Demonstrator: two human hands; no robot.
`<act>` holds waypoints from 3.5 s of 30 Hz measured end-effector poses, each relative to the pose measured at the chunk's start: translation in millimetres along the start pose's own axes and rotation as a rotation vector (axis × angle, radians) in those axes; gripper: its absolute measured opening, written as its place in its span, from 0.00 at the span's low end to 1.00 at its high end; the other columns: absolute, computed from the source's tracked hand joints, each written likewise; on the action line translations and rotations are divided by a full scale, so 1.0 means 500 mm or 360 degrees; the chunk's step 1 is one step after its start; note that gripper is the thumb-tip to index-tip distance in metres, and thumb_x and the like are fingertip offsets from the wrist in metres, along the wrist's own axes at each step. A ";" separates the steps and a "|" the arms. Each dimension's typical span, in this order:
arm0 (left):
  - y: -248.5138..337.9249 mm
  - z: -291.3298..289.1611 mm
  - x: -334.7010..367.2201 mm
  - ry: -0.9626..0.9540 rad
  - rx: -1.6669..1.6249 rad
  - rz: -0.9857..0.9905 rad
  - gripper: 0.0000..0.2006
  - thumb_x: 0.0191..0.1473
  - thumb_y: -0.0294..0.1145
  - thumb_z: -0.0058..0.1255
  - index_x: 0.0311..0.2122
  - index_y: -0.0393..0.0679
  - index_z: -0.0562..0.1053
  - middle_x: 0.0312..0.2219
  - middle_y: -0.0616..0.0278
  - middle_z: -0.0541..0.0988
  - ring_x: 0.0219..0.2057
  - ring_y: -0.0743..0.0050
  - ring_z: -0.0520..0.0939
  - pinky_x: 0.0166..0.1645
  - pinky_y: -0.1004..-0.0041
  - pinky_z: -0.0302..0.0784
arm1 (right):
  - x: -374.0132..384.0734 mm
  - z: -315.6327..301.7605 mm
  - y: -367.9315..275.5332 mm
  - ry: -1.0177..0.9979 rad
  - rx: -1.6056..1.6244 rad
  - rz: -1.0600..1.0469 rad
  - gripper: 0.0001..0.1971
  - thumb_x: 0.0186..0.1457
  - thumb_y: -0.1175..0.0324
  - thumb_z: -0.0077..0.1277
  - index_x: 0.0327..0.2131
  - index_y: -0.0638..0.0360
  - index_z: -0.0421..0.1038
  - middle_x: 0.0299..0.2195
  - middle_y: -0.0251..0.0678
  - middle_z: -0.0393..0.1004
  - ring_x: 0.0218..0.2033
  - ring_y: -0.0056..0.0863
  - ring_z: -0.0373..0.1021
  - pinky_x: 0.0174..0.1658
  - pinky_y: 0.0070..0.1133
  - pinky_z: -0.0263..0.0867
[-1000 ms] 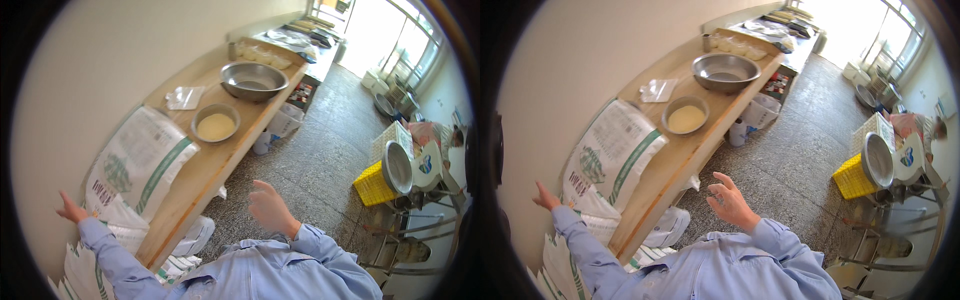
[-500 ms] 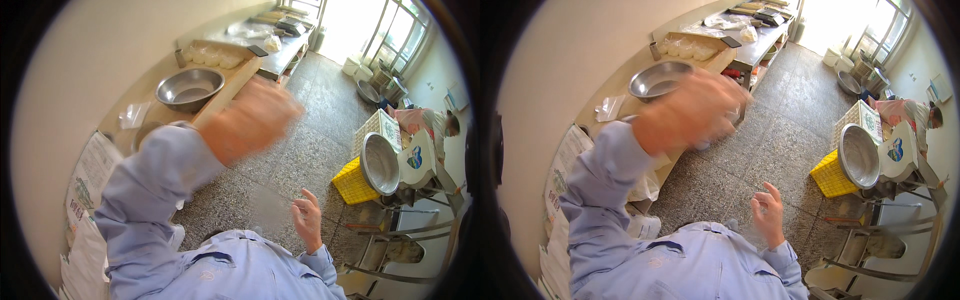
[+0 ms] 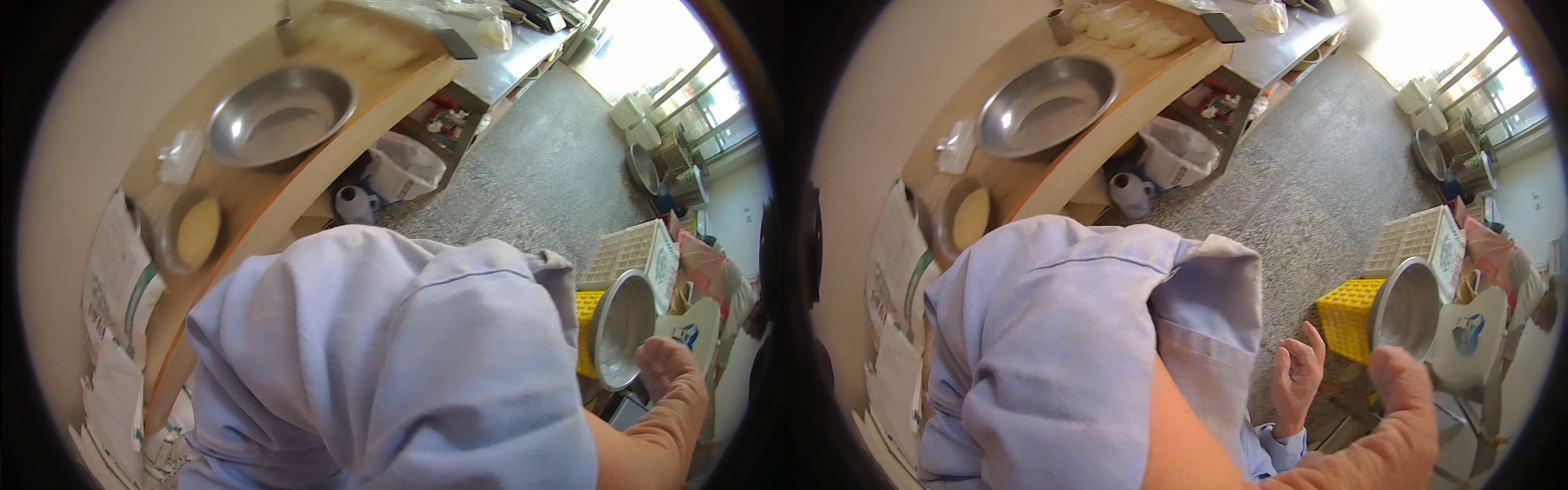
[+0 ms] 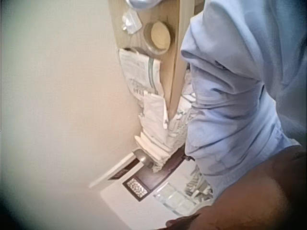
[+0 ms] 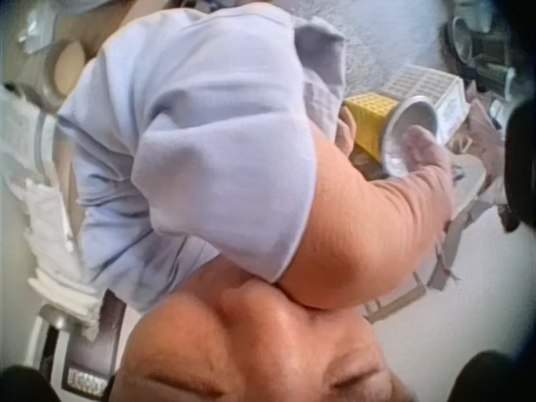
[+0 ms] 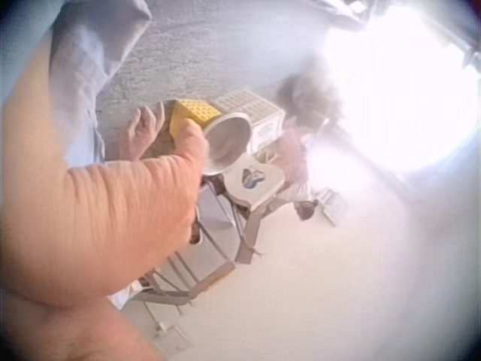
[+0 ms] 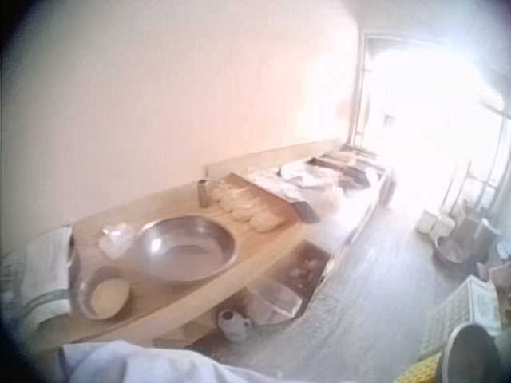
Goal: The person scoops flour from a large sack into a smaller bag placed on a digital scale, checks the weight, and then pours the contents into a metal bowl. The person repeats the scooping and weighing process multiple times before transferring the final batch to the bowl.
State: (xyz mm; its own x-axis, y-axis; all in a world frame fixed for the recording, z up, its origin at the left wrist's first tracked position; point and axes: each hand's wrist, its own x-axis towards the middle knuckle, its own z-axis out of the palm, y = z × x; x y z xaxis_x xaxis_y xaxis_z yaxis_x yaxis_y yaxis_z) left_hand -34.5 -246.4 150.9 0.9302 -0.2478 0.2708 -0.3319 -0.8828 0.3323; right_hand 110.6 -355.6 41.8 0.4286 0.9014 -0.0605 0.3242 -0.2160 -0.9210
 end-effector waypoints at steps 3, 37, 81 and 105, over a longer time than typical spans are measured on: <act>-0.131 -0.029 0.036 -0.0032 -0.0065 0.0084 0.14 0.39 0.33 0.53 0.35 0.42 0.71 0.29 0.60 0.74 0.31 0.66 0.76 0.37 0.70 0.69 | 0.140 -0.018 -0.020 0.0033 0.0036 0.0072 0.05 0.47 0.78 0.47 0.30 0.67 0.69 0.50 0.44 0.57 0.35 0.19 0.66 0.35 0.13 0.64; -1.302 -0.503 0.835 0.0398 0.0180 -0.0052 0.13 0.39 0.31 0.50 0.34 0.42 0.68 0.22 0.61 0.72 0.24 0.72 0.73 0.31 0.73 0.65 | 1.426 -0.576 0.163 0.0533 -0.0060 0.0310 0.04 0.47 0.76 0.48 0.28 0.66 0.69 0.48 0.42 0.61 0.32 0.18 0.66 0.36 0.16 0.63; -3.334 0.315 1.712 0.0428 -0.1703 -0.2221 0.14 0.49 0.28 0.46 0.41 0.38 0.61 0.20 0.59 0.69 0.14 0.74 0.68 0.13 0.75 0.60 | 2.596 -1.521 0.581 0.1267 -0.0658 0.0508 0.11 0.44 0.72 0.52 0.33 0.65 0.67 0.44 0.50 0.62 0.39 0.43 0.66 0.42 0.27 0.64; -3.284 0.462 2.521 -0.0390 -0.1264 -0.2316 0.17 0.49 0.28 0.45 0.45 0.38 0.62 0.23 0.59 0.73 0.19 0.73 0.73 0.17 0.77 0.63 | 2.625 -2.185 1.001 0.1881 0.0469 0.0639 0.16 0.51 0.69 0.48 0.42 0.67 0.62 0.34 0.41 0.70 0.29 0.24 0.71 0.29 0.19 0.68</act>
State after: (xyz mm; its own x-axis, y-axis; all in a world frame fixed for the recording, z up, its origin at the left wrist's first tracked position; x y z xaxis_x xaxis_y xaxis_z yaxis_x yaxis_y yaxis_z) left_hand 1719.2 798.6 -262.4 0.4886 0.4197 -0.7649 0.8496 -0.0292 0.5267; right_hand 1756.7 309.6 -77.9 0.9861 -0.1195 -0.1155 -0.1346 -0.1663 -0.9768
